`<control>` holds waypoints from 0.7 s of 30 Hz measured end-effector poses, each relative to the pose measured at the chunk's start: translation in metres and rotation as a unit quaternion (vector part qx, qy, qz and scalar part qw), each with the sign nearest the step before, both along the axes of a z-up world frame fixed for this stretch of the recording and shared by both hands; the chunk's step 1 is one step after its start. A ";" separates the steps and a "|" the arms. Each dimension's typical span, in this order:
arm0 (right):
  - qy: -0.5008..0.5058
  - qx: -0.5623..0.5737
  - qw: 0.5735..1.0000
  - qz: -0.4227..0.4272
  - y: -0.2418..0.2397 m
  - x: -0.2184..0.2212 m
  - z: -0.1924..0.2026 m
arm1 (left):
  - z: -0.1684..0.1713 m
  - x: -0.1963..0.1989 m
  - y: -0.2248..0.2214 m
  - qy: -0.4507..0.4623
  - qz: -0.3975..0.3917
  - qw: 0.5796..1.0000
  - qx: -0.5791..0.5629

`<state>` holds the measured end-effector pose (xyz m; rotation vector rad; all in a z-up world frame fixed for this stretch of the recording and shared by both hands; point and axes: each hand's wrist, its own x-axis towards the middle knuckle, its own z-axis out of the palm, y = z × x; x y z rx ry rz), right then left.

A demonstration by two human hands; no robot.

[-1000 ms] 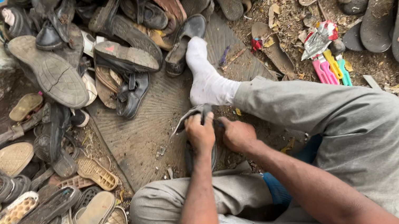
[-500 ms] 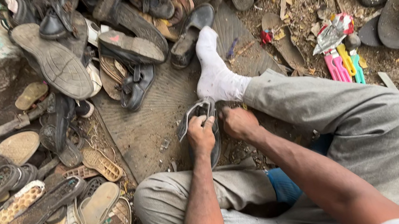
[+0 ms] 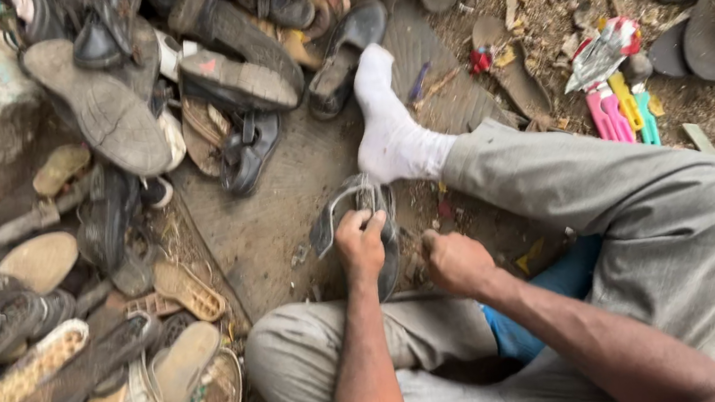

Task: The person repairs several shoes by hand using a small knife to trim and prepare the soles and uppers of different sandals and shoes while sitting on the ground.

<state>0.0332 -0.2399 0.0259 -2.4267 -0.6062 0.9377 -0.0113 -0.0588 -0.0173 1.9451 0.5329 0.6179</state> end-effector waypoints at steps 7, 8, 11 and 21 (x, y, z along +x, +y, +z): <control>-0.026 0.011 0.997 0.073 0.031 0.015 -0.005 | 0.013 -0.012 0.005 0.051 -0.009 0.999 -0.006; -0.008 0.000 0.999 0.053 0.025 0.008 -0.002 | 0.015 -0.009 0.004 0.056 -0.004 0.998 -0.011; -0.050 0.017 0.998 0.030 -0.005 -0.039 0.008 | 0.027 -0.011 0.006 0.090 0.034 0.995 -0.031; -0.009 -0.013 0.999 -0.028 -0.005 -0.031 -0.016 | 0.042 -0.027 0.029 0.388 -0.150 0.899 0.137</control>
